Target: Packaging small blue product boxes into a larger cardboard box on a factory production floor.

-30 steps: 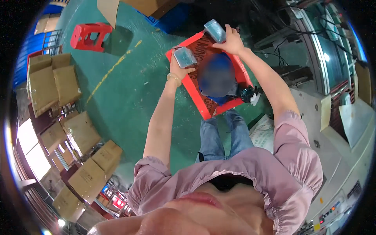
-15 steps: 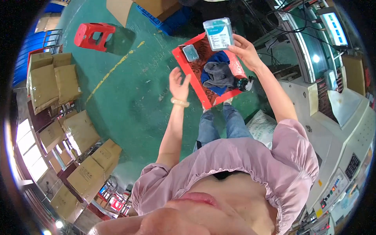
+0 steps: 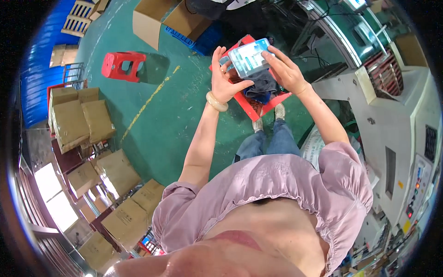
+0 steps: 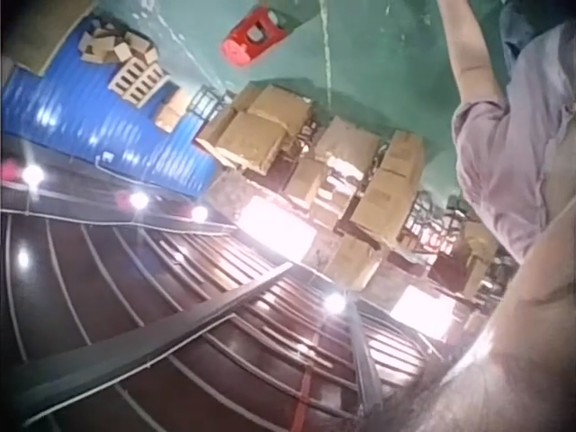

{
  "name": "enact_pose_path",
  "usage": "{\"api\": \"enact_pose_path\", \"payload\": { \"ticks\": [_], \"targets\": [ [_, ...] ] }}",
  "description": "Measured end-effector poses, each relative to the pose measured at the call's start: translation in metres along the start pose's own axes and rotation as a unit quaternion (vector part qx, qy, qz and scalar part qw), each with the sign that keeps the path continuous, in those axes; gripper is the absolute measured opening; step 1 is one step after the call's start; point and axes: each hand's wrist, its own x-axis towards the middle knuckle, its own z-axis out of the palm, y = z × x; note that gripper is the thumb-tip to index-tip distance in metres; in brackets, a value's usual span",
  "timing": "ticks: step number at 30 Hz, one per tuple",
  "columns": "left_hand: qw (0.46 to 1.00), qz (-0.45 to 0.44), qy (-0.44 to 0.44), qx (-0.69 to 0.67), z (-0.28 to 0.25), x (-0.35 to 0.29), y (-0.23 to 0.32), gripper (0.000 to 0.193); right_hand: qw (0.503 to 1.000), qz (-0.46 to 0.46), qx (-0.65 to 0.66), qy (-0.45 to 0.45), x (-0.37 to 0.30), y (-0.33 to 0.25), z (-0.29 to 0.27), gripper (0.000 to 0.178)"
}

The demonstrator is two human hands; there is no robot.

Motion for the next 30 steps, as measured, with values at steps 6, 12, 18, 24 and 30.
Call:
{"api": "enact_pose_path", "payload": {
  "ticks": [6, 12, 18, 24, 30],
  "targets": [
    [0.998, -0.008, -0.062, -0.009, 0.004, -0.009, 0.003, 0.095, 0.999, -0.032, 0.008, 0.021, -0.012, -0.011, -0.003, 0.062],
    [0.805, -0.300, 0.025, -0.512, -0.005, -0.026, 0.009, 0.068, 0.960, 0.255, 0.030, 0.113, -0.018, -0.032, -0.010, 0.066],
    [0.706, -0.302, 0.039, -0.640, -0.007, -0.040, 0.009, 0.073, 0.945, 0.307, 0.050, 0.105, -0.052, -0.047, 0.002, 0.041],
    [0.720, -0.247, -0.060, -0.646, -0.017, -0.055, -0.004, 0.080, 0.921, 0.363, 0.114, 0.079, -0.058, -0.069, 0.003, 0.031],
    [0.735, -0.195, -0.109, -0.641, -0.023, -0.063, -0.008, 0.089, 0.915, 0.370, 0.136, 0.084, -0.052, -0.075, -0.001, 0.028]
  ]
}}
